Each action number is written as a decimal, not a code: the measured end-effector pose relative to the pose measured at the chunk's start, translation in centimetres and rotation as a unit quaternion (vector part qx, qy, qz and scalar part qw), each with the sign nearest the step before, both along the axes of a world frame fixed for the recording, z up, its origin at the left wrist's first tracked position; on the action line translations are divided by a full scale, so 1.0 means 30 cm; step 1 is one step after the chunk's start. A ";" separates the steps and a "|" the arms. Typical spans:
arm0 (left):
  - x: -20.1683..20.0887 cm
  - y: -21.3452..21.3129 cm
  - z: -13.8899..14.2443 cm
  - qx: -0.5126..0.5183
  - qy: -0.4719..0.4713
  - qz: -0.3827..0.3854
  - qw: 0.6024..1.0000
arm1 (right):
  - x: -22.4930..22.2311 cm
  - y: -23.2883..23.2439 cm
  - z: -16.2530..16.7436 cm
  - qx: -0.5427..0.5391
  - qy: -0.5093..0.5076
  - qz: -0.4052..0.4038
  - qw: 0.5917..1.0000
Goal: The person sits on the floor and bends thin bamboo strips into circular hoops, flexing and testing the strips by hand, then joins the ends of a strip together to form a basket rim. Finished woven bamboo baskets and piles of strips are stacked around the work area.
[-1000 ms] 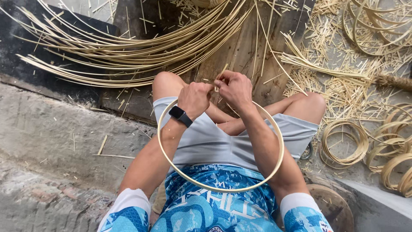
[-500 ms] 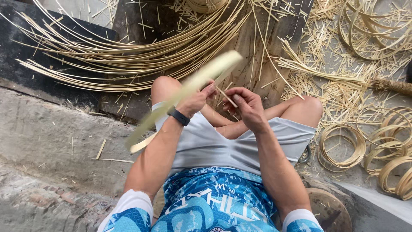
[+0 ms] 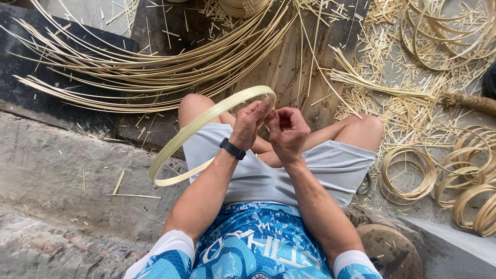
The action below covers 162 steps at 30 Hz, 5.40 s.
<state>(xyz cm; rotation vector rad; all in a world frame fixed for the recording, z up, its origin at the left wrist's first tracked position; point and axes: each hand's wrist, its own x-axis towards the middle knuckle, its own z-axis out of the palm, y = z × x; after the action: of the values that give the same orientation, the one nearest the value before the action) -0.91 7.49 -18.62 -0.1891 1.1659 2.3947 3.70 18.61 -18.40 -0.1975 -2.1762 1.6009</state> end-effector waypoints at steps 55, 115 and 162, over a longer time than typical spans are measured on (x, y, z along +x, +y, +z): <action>0.018 -0.057 0.140 -0.063 0.004 0.072 0.995 | -0.239 0.145 0.084 0.024 -0.169 0.236 0.957; 0.007 -0.040 0.053 0.021 -0.006 0.043 0.999 | -0.191 0.428 0.139 0.410 -0.185 -0.061 0.891; -0.185 -0.562 -0.085 -0.750 0.263 -0.028 0.606 | 0.208 0.535 0.081 0.105 -0.040 -0.166 0.980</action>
<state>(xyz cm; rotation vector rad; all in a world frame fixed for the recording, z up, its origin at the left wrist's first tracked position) -6.48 -9.36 -21.17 0.0746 3.0571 0.6959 9.93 34.65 -15.96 -0.5372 -2.2109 1.1909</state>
